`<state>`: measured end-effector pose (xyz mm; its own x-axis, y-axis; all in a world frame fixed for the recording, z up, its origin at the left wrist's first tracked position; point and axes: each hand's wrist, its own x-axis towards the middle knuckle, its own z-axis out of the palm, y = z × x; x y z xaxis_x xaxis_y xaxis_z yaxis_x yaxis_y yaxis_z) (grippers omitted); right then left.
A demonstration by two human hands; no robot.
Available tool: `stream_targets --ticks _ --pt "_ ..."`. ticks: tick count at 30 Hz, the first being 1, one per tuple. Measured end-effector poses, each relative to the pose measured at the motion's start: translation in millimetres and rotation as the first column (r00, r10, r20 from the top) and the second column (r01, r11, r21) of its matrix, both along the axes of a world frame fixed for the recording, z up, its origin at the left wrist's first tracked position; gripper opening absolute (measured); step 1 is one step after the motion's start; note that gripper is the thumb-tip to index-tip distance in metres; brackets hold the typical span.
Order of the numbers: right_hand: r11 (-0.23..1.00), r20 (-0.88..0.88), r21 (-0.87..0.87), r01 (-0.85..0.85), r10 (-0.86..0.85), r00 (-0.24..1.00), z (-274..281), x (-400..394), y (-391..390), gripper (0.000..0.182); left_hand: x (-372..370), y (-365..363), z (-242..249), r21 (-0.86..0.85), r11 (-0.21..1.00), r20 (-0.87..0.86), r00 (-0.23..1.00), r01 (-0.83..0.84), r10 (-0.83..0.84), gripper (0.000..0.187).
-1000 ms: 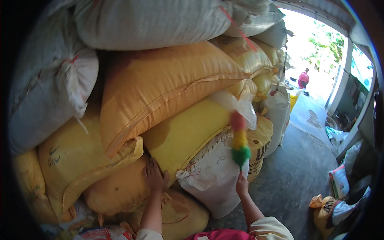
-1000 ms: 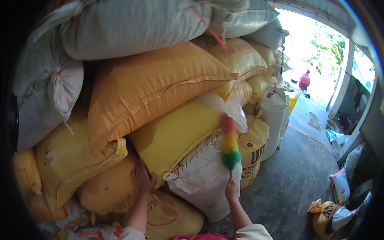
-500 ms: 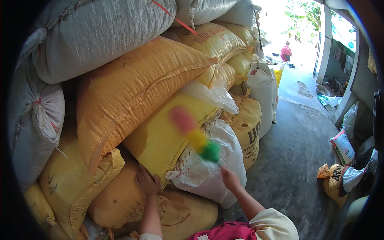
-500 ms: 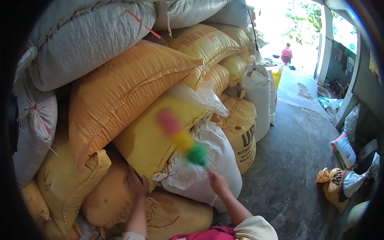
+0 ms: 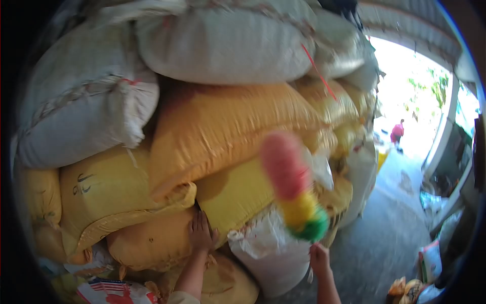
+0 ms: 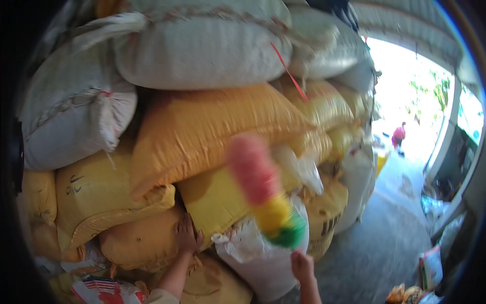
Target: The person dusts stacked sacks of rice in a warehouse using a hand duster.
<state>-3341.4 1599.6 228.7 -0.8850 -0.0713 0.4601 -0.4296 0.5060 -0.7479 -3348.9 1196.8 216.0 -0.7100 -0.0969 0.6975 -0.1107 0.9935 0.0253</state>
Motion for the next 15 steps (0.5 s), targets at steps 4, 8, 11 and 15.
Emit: stream_targets --ticks 4,8,11,15 --pt "0.976 -0.189 0.140 -0.166 0.191 0.963 71.6 -11.6 -68.0 0.010 6.4 2.7 7.7 0.103 0.995 0.099 0.995 -0.007 -0.004 0.074" --pt "0.994 -0.152 -0.010 0.104 -0.105 0.983 57.3 -52.8 -86.6 0.014 7.8 1.6 11.1 0.111 0.994 0.130 0.992 -0.009 -0.005 0.078" --pt "0.881 0.182 -0.404 0.246 -0.185 0.966 5.8 -94.5 -52.5 0.032 9.9 -0.3 11.9 0.131 0.991 0.122 0.992 0.018 -0.034 0.086" --pt "0.856 0.254 -0.389 0.340 -0.255 0.933 38.2 -71.6 -51.3 0.038 7.2 -2.5 5.5 0.138 0.990 0.167 0.986 -0.001 -0.022 0.089"
